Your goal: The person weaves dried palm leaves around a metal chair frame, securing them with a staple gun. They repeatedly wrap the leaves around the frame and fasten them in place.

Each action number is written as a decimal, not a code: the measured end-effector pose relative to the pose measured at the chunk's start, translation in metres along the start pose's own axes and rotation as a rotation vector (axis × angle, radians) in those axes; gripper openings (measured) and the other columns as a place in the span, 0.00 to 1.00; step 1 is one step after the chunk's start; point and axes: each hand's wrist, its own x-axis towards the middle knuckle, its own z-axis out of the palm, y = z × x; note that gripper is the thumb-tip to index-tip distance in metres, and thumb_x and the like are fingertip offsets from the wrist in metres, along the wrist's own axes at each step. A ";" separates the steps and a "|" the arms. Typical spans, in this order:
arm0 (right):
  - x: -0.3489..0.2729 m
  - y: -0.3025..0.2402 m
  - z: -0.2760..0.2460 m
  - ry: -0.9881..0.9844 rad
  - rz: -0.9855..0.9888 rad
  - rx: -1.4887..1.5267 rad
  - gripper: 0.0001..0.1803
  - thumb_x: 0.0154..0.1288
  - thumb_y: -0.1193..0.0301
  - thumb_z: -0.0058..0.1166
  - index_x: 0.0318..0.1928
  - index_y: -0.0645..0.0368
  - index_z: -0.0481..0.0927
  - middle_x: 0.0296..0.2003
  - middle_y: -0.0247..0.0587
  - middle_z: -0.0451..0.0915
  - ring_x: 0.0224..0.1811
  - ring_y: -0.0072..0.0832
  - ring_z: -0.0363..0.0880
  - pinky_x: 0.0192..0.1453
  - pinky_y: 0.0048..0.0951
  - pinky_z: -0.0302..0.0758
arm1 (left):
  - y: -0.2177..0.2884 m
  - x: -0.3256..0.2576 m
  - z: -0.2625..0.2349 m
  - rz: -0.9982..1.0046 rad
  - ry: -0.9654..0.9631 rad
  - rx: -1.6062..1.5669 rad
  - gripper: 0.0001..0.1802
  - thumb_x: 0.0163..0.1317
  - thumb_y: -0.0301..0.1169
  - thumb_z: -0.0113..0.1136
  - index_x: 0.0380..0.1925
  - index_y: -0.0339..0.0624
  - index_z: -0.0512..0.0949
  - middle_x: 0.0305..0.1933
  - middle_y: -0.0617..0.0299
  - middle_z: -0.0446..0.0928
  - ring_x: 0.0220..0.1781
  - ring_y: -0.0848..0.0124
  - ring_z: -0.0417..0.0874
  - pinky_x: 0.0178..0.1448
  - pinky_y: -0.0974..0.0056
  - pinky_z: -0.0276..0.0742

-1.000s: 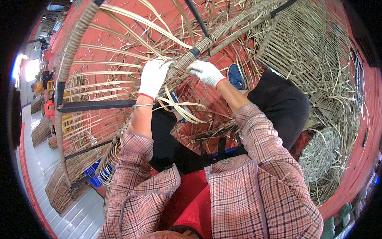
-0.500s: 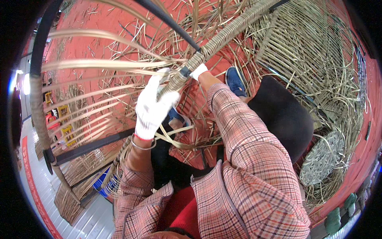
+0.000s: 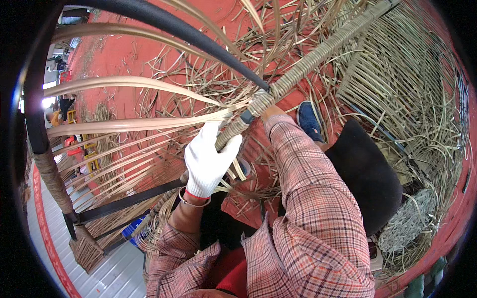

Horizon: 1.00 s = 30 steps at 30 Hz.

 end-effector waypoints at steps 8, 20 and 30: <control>-0.007 -0.007 -0.003 0.010 -0.089 -0.035 0.09 0.55 0.66 0.57 0.27 0.53 0.88 0.30 0.47 0.86 0.34 0.44 0.87 0.38 0.45 0.81 | 0.003 0.001 -0.003 -0.080 -0.023 -0.029 0.28 0.58 0.39 0.74 0.57 0.39 0.79 0.41 0.46 0.84 0.38 0.49 0.87 0.43 0.54 0.82; -0.116 -0.044 -0.149 0.147 -0.505 -0.213 0.09 0.53 0.65 0.60 0.21 0.54 0.84 0.20 0.44 0.82 0.26 0.43 0.86 0.28 0.44 0.77 | -0.012 0.008 -0.004 -0.058 0.038 -0.042 0.27 0.57 0.42 0.71 0.56 0.47 0.78 0.44 0.51 0.87 0.43 0.49 0.88 0.46 0.52 0.84; -0.199 -0.110 -0.377 0.323 -0.684 -0.418 0.08 0.58 0.68 0.56 0.27 0.59 0.83 0.33 0.45 0.81 0.41 0.39 0.83 0.43 0.43 0.81 | -0.019 -0.001 -0.022 -0.241 -0.262 -0.616 0.58 0.54 0.51 0.72 0.76 0.29 0.57 0.67 0.42 0.77 0.69 0.58 0.80 0.69 0.61 0.74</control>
